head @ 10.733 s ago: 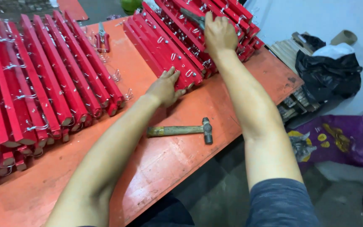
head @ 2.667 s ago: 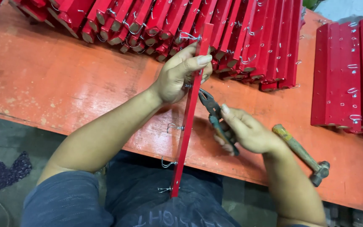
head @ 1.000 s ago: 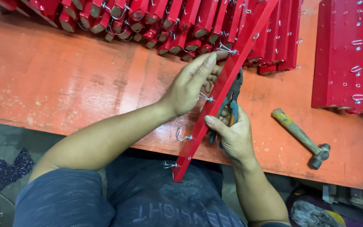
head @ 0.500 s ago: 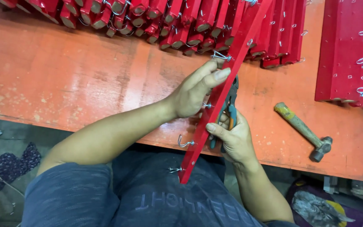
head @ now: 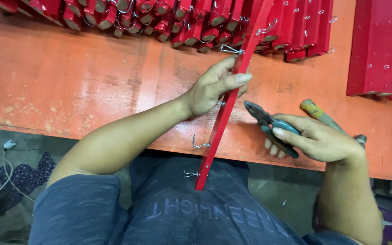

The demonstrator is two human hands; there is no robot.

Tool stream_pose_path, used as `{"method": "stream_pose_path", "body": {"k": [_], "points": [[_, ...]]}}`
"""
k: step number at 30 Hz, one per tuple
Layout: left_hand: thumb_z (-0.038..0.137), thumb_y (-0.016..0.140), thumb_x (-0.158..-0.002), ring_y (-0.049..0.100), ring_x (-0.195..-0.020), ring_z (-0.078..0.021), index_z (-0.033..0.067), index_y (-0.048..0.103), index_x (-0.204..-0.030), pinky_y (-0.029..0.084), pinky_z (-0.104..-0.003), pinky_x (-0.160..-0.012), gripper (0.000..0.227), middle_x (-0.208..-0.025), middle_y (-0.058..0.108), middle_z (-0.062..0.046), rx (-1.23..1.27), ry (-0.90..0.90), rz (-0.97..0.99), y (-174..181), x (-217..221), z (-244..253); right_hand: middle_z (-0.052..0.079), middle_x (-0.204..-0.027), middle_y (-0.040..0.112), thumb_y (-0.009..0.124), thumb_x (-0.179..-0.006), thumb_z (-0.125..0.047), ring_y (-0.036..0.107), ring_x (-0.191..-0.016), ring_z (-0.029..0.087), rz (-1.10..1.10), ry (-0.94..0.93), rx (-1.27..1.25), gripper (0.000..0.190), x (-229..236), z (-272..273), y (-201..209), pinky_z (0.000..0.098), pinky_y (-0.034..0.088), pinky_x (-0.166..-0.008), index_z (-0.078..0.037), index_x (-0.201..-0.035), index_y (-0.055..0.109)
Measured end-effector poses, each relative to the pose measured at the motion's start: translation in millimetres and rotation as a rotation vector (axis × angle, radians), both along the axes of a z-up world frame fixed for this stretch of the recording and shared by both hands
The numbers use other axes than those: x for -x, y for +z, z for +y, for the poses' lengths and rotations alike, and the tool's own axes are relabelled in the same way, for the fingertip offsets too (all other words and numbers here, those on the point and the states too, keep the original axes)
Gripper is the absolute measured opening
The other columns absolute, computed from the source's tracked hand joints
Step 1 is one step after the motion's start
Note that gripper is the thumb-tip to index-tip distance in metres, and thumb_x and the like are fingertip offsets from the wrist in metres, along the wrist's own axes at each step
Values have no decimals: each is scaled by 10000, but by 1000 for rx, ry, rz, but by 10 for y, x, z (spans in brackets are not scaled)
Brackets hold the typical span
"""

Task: Assembling metal hooks onto red bars using pliers and a hammer on a workbench.

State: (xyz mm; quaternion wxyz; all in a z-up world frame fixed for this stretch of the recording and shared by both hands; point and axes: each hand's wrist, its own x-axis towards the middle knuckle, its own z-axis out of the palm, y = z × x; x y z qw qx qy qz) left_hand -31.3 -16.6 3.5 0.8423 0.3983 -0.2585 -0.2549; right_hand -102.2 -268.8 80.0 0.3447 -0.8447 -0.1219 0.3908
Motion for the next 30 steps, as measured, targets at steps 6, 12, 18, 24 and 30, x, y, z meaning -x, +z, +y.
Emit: {"method": "stream_pose_path", "body": {"k": [6,12,18,24,30], "points": [[235,627,-989,397,-684,-104,108,496,-1138,362,-261,-677,236,-784,360,28,100,-62,27,-45,38,-59,49,-916,830,420,-965,-357,769,-754,159,158,62,-75,528,-50,120,52,289,611,-758,-150,-1436,542],[221,617,-1007,421,-673,-113,92,474,-1199,364,-245,-621,272,-769,421,11,50,-66,-16,-73,53,-51,42,-909,816,412,-994,-371,763,-755,152,128,143,-176,392,-106,106,17,281,612,-759,-91,-1054,679],[227,625,-1012,426,-666,-100,87,461,-1273,368,-233,-596,339,-789,401,32,36,-80,-17,-74,56,-37,72,-880,811,424,-991,-353,769,-758,173,200,98,-188,389,-124,36,-56,301,627,-742,-67,-1092,667],[241,634,-991,413,-664,-104,117,459,-1114,356,-239,-602,248,-767,399,23,58,-56,-3,-79,19,-14,54,-626,654,380,-1029,-363,610,-501,159,100,92,-145,398,-113,229,-15,301,553,-588,-78,-860,600],[244,599,-996,343,-611,-101,137,421,-998,298,-241,-561,208,-726,349,20,76,-37,-9,-87,-18,-13,142,-488,564,298,-1033,-491,504,-360,194,275,-228,-438,606,179,333,-417,298,430,-392,-25,-723,531]]}}
